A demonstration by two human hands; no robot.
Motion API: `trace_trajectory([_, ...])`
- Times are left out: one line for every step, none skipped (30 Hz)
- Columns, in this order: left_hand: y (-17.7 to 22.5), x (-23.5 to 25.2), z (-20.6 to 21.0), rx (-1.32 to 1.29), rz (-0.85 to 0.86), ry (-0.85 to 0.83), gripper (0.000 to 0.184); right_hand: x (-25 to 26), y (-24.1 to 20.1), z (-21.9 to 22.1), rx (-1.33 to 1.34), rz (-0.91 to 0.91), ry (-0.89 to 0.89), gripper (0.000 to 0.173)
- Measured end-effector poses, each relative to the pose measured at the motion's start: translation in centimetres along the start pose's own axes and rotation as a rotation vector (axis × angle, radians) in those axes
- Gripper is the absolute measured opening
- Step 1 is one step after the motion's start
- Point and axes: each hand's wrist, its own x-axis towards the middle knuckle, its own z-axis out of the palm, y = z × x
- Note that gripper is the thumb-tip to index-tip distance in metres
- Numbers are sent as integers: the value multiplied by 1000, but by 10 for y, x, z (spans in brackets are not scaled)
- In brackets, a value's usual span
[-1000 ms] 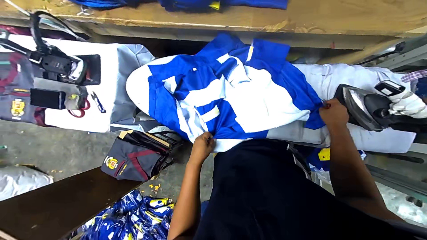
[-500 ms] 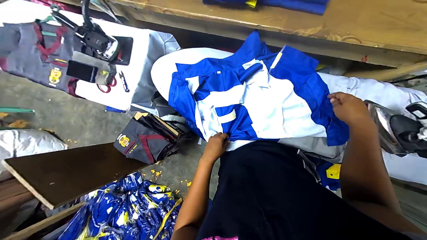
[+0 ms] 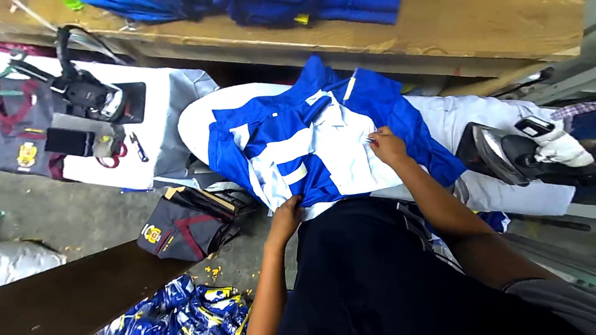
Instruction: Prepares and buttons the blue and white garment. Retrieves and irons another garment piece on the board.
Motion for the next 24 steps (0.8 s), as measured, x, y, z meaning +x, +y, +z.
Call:
trace_trajectory([-1, -1, -2, -14, 5, 18, 37, -2, -1, 2, -18, 22, 5, 33])
trace_trajectory([-3, -4, -6, -18, 17, 57, 36, -5, -1, 4, -37, 44, -2, 34])
trace_trajectory([-8, -6, -13, -4, 34, 122, 34, -8, -3, 4, -56, 59, -22, 35])
trace_trajectory([-16, -9, -21, 20, 47, 201, 32, -13, -5, 3, -71, 69, -56, 35])
trace_trajectory([-26, -11, -29, 51, 56, 282, 31, -19, -7, 3, -84, 71, -100, 34])
trace_trajectory([-35, -14, -36, 81, 55, 349, 30, -26, -8, 3, -89, 57, -149, 33])
trace_trajectory([-42, -16, -44, 106, 50, 402, 29, -34, -11, 3, -88, 27, -211, 32])
trace_trajectory([-46, -18, -50, 125, 42, 443, 28, -42, -13, 3, -80, -16, -277, 31])
trace_trajectory([-48, -21, -55, 138, 27, 469, 27, -49, -15, 4, -65, -67, -335, 30])
trace_trajectory([-48, -22, -58, 147, 8, 481, 27, -54, -15, 4, -52, -111, -393, 29])
trace_trajectory([-48, -22, -59, 152, -14, 483, 28, -58, -17, 2, -51, -135, -463, 29])
trace_trajectory([-48, -22, -59, 152, -32, 484, 28, -60, -18, -2, -55, -151, -528, 30])
trace_trajectory([-47, -20, -58, 151, -49, 487, 28, -60, -19, -7, -55, -162, -572, 29])
trace_trajectory([-46, -18, -55, 150, -64, 490, 29, -60, -19, -13, -51, -177, -589, 29])
trace_trajectory([-45, -16, -53, 143, -78, 490, 29, -58, -18, -19, -41, -187, -586, 29])
trace_trajectory([-45, -14, -50, 137, -84, 489, 29, -55, -15, -25, -20, -186, -558, 29])
trace_trajectory([-46, -12, -46, 136, -84, 485, 29, -51, -12, -31, 12, -171, -501, 29])
trace_trajectory([-47, -10, -43, 136, -89, 468, 30, -48, -8, -37, 44, -151, -419, 27])
trace_trajectory([-47, -9, -41, 135, -97, 444, 30, -44, -4, -44, 74, -122, -331, 27])
trace_trajectory([-47, -8, -39, 129, -105, 421, 29, -40, -2, -51, 105, -88, -241, 26])
trace_trajectory([-47, -8, -38, 116, -115, 400, 29, -35, 1, -57, 137, -56, -150, 27])
trace_trajectory([-46, -8, -37, 107, -118, 385, 28, -31, 3, -63, 162, -27, -67, 28])
trace_trajectory([-46, -8, -36, 98, -124, 371, 27, -27, 4, -67, 188, -3, 9, 29])
trace_trajectory([-45, -8, -35, 88, -132, 357, 27, -23, 4, -70, 209, 16, 74, 30])
